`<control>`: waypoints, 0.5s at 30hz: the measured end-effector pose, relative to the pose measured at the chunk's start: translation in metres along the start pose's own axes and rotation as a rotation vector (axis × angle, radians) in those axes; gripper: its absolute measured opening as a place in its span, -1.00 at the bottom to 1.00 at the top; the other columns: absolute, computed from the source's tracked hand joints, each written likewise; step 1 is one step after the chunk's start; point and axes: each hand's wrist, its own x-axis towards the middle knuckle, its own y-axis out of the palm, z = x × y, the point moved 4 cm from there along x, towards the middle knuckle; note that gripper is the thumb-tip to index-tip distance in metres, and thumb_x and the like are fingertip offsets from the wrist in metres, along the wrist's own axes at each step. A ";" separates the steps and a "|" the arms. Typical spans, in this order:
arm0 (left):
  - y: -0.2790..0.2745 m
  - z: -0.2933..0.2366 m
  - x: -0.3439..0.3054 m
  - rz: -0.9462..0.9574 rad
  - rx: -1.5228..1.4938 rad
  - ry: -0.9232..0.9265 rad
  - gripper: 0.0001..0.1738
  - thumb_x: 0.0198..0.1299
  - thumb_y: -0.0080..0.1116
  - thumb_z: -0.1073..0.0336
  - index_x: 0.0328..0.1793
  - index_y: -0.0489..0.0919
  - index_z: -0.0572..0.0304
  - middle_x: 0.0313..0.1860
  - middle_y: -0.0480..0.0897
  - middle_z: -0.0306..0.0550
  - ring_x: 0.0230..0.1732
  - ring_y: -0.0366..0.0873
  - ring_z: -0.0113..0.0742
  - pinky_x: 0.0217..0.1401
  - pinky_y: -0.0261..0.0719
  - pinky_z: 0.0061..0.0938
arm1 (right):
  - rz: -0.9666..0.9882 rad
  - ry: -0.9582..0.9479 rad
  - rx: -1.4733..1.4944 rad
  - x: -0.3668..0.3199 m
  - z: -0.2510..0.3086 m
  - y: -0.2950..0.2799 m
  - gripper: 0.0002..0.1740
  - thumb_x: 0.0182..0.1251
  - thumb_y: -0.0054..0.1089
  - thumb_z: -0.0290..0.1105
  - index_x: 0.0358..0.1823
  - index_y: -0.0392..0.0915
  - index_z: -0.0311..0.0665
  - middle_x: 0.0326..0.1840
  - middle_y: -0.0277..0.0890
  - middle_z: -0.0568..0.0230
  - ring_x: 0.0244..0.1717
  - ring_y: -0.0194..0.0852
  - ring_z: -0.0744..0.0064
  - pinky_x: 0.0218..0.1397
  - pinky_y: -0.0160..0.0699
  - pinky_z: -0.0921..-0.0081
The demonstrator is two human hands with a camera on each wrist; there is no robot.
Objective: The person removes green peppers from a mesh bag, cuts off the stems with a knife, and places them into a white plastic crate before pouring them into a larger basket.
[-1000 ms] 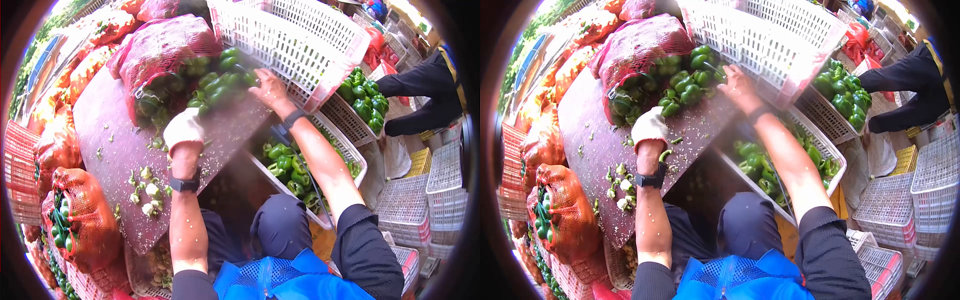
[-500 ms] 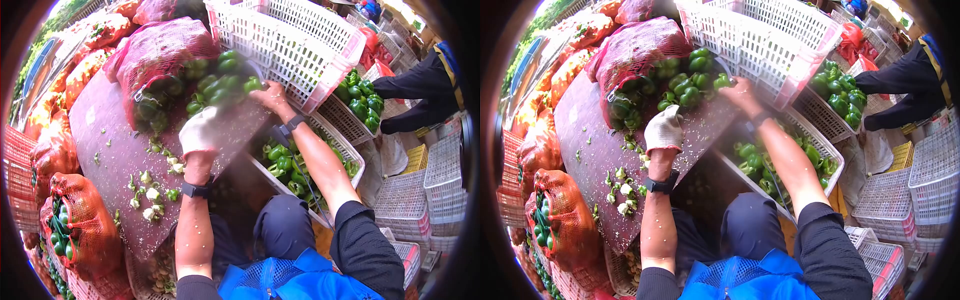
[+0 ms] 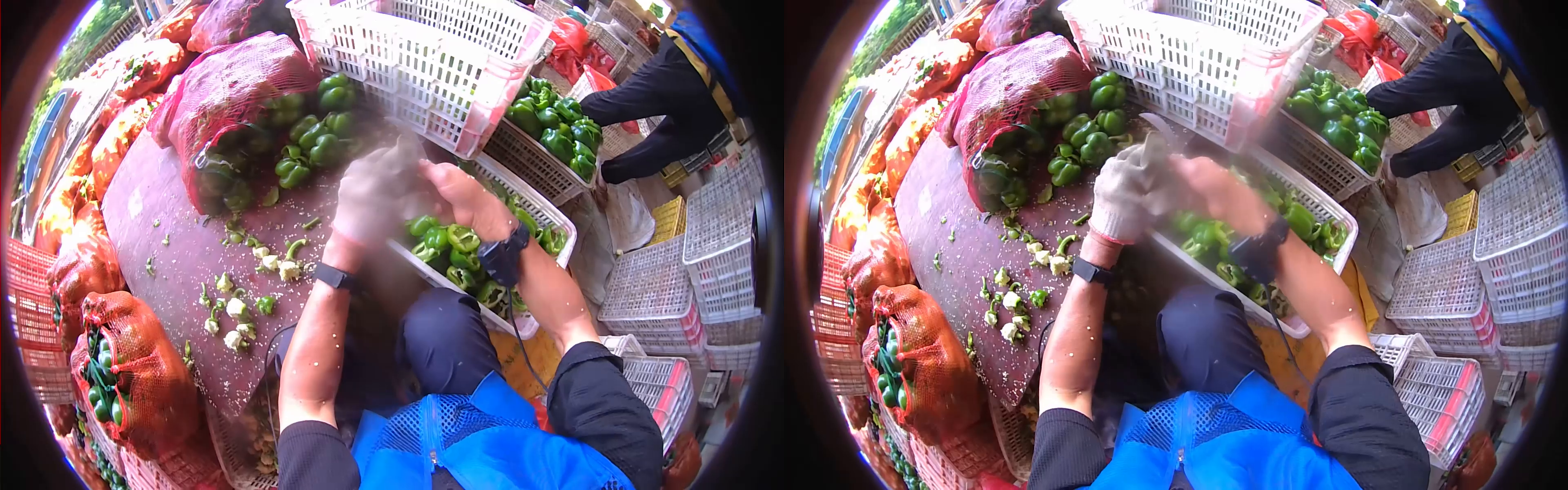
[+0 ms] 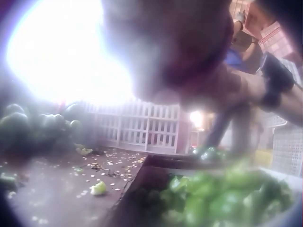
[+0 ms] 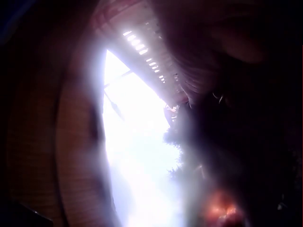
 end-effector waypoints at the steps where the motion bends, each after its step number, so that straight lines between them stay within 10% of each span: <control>1: 0.008 0.005 -0.002 0.001 0.004 0.005 -0.57 -0.02 0.41 0.22 -0.01 0.58 0.09 -0.14 0.65 -0.14 -0.08 0.65 -0.14 -0.06 0.61 -0.31 | 0.052 -0.294 -0.404 0.005 -0.003 -0.020 -0.52 0.53 0.11 0.10 0.02 0.62 -0.20 -0.38 0.64 0.38 -0.60 0.50 0.58 -0.62 0.45 0.62; 2: 0.016 0.013 -0.007 -0.179 0.120 0.139 -0.53 -0.10 0.43 0.24 0.00 0.61 0.16 -0.01 0.65 -0.01 0.02 0.63 -0.05 0.04 0.61 -0.33 | 0.103 -0.591 -0.809 0.004 -0.001 -0.024 -0.47 0.53 0.08 0.14 0.03 0.61 -0.22 -0.42 0.63 0.37 -0.65 0.46 0.60 -0.68 0.36 0.64; 3: 0.020 0.017 -0.013 -0.359 0.236 0.271 -0.49 -0.17 0.44 0.26 0.00 0.65 0.24 0.12 0.64 0.12 0.12 0.62 0.03 0.15 0.60 -0.36 | -0.194 0.053 -0.314 -0.029 0.010 0.008 -0.39 0.52 0.04 0.21 0.03 0.61 -0.25 -0.53 0.58 0.34 -0.69 0.43 0.65 -0.71 0.31 0.68; 4: 0.021 0.021 -0.016 -0.361 0.242 0.272 -0.49 -0.17 0.44 0.26 0.00 0.65 0.24 0.12 0.64 0.12 0.12 0.62 0.03 0.15 0.60 -0.36 | -0.189 0.050 -0.314 -0.038 0.008 0.013 -0.39 0.52 0.04 0.21 0.03 0.61 -0.25 -0.53 0.58 0.34 -0.69 0.43 0.65 -0.71 0.31 0.68; 6: 0.026 0.045 -0.018 -0.156 0.119 -0.212 -0.34 -0.22 0.55 0.16 0.08 0.60 0.23 0.12 0.64 0.10 0.15 0.61 -0.03 0.16 0.60 -0.38 | -0.119 -0.039 -0.300 -0.051 0.006 0.019 -0.33 0.50 0.01 0.27 0.03 0.60 -0.28 -0.66 0.45 0.37 -0.69 0.41 0.70 -0.72 0.24 0.74; 8: 0.025 0.042 -0.017 -0.245 0.362 -0.146 -0.12 -0.28 0.60 0.04 0.22 0.49 0.21 0.11 0.61 0.06 0.16 0.57 -0.09 0.27 0.52 -0.36 | -0.144 -0.142 -0.395 -0.056 -0.001 0.014 -0.31 0.53 -0.04 0.25 0.02 0.58 -0.33 -0.60 0.47 0.35 -0.68 0.43 0.68 -0.71 0.26 0.75; 10: 0.024 0.053 -0.015 0.243 0.537 -0.613 0.00 -0.29 0.60 0.01 0.32 0.37 0.21 0.08 0.55 0.03 0.15 0.53 -0.13 0.35 0.43 -0.35 | -0.259 -0.357 -0.494 -0.062 -0.003 0.007 -0.35 0.58 -0.06 0.18 0.01 0.56 -0.38 -0.49 0.54 0.29 -0.65 0.46 0.68 -0.70 0.31 0.74; 15: 0.047 0.066 -0.029 0.123 0.398 -0.582 -0.28 0.00 0.45 0.05 0.25 0.43 0.17 -0.01 0.54 0.04 0.06 0.54 -0.16 0.21 0.47 -0.22 | -0.244 -0.372 -0.692 -0.071 -0.006 0.024 -0.49 0.62 -0.07 -0.02 -0.15 0.55 -0.41 -0.49 0.55 0.26 -0.64 0.46 0.60 -0.61 0.40 0.58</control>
